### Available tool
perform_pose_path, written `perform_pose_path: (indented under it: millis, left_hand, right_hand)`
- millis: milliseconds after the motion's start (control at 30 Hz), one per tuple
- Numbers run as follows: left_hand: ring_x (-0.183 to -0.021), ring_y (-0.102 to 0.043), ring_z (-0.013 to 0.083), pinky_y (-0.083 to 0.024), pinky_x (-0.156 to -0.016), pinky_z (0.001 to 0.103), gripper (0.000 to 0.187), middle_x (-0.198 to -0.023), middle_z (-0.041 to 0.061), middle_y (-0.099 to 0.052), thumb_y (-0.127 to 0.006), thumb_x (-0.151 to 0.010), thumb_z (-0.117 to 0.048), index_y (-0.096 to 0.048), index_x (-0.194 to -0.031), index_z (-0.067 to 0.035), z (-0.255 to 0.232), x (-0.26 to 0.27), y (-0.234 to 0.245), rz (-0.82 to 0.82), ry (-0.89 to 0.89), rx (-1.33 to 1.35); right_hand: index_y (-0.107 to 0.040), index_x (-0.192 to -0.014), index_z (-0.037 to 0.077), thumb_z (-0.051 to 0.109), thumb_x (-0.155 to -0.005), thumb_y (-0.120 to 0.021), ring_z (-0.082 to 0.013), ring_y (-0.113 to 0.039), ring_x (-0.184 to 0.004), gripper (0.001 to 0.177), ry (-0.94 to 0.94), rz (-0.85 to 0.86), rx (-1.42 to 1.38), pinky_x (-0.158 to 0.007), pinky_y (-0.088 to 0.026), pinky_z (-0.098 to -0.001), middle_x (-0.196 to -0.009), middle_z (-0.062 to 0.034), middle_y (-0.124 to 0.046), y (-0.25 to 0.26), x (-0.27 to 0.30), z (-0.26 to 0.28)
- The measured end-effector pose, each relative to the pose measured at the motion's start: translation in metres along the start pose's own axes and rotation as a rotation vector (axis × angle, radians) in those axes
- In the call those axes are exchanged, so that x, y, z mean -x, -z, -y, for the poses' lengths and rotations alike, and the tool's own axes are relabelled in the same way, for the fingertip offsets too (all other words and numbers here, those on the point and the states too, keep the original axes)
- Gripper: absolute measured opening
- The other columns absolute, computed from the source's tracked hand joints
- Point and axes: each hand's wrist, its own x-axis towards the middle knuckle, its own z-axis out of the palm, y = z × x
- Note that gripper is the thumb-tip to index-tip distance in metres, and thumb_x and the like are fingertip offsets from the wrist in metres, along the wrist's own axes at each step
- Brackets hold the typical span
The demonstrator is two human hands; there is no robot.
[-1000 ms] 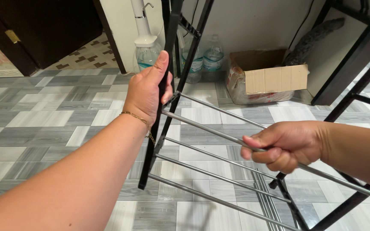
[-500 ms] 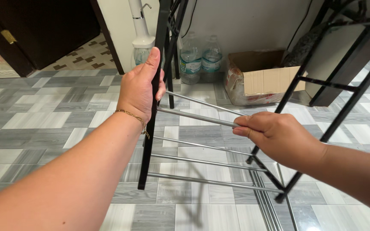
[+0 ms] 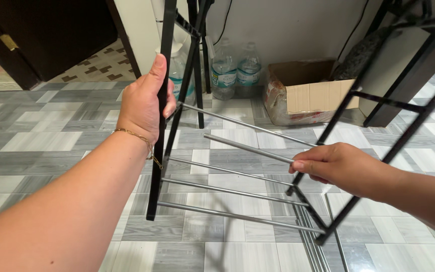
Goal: The person assembles a metal rack by inserting horizontal rods into two vertical side frames. They repeatedly insert and remove rods to fit them into the designated slots, then lay the frames flat and organize the remaining rods on the floor.
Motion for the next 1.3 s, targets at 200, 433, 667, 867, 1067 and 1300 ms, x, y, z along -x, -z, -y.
perform_pose_path:
  millis: [200,433,667,867,1067,1300]
  left_hand:
    - [-0.050,-0.048,0.0129,-0.034,-0.047,0.028,0.063,-0.067,0.002,-0.053,-0.066,-0.089,-0.067,-0.056,-0.069,-0.007,0.003,-0.002,0.004,-0.018,-0.017,0.024]
    - [-0.050,-0.048,0.0136,-0.033,-0.047,0.028,0.062,-0.067,0.003,-0.053,-0.068,-0.089,-0.066,-0.057,-0.073,-0.007,0.009,-0.004,0.001,-0.044,-0.023,0.079]
    - [-0.050,-0.049,0.0130,-0.035,-0.046,0.028,0.062,-0.066,0.002,-0.052,-0.066,-0.089,-0.068,-0.057,-0.075,-0.009,0.025,-0.013,-0.020,-0.031,-0.003,0.093]
    - [-0.049,-0.049,0.0133,-0.036,-0.045,0.027,0.062,-0.066,0.003,-0.054,-0.067,-0.089,-0.068,-0.057,-0.073,-0.009,0.040,-0.021,-0.048,-0.005,0.004,0.128]
    - [-0.050,-0.051,0.0139,-0.035,-0.044,0.028,0.060,-0.069,0.002,-0.054,-0.070,-0.088,-0.067,-0.058,-0.075,-0.009,0.059,-0.029,-0.065,0.046,-0.033,0.193]
    - [-0.051,-0.052,0.0152,-0.038,-0.045,0.030,0.060,-0.071,0.003,-0.055,-0.071,-0.092,-0.065,-0.056,-0.076,-0.009,0.107,-0.060,-0.048,0.124,-0.009,0.270]
  right_hand:
    - [-0.080,-0.120,0.027,0.051,-0.095,-0.064,-0.0153,-0.060,-0.079,0.038,-0.036,-0.036,0.062,-0.077,-0.051,-0.0329,-0.082,-0.0028,-0.068,-0.001,-0.003,-0.018]
    - [-0.070,-0.139,0.023,0.029,-0.104,-0.059,-0.0176,-0.056,-0.073,0.038,-0.152,0.005,0.123,-0.070,-0.047,-0.0335,-0.079,-0.0095,-0.061,-0.003,-0.010,-0.049]
    - [-0.066,-0.136,0.017,0.030,-0.102,-0.060,-0.0177,-0.061,-0.069,0.038,-0.232,-0.016,-0.271,-0.067,-0.058,-0.0379,-0.087,-0.0071,-0.065,-0.001,-0.005,-0.082]
    - [-0.065,-0.140,0.019,0.035,-0.102,-0.061,-0.0194,-0.061,-0.069,0.042,-0.339,-0.031,-0.312,-0.064,-0.057,-0.0368,-0.086,-0.0084,-0.064,-0.003,0.005,-0.113]
    - [-0.064,-0.137,0.017,0.033,-0.101,-0.063,-0.0194,-0.060,-0.065,0.040,-0.326,-0.084,-0.386,-0.059,-0.053,-0.0365,-0.083,-0.0075,-0.065,-0.018,-0.004,-0.128]
    - [-0.075,-0.127,0.010,0.029,-0.100,-0.062,-0.0126,-0.046,-0.058,0.036,-0.255,-0.096,-0.588,-0.051,-0.037,-0.0294,-0.072,-0.0043,-0.057,-0.054,-0.025,-0.120]
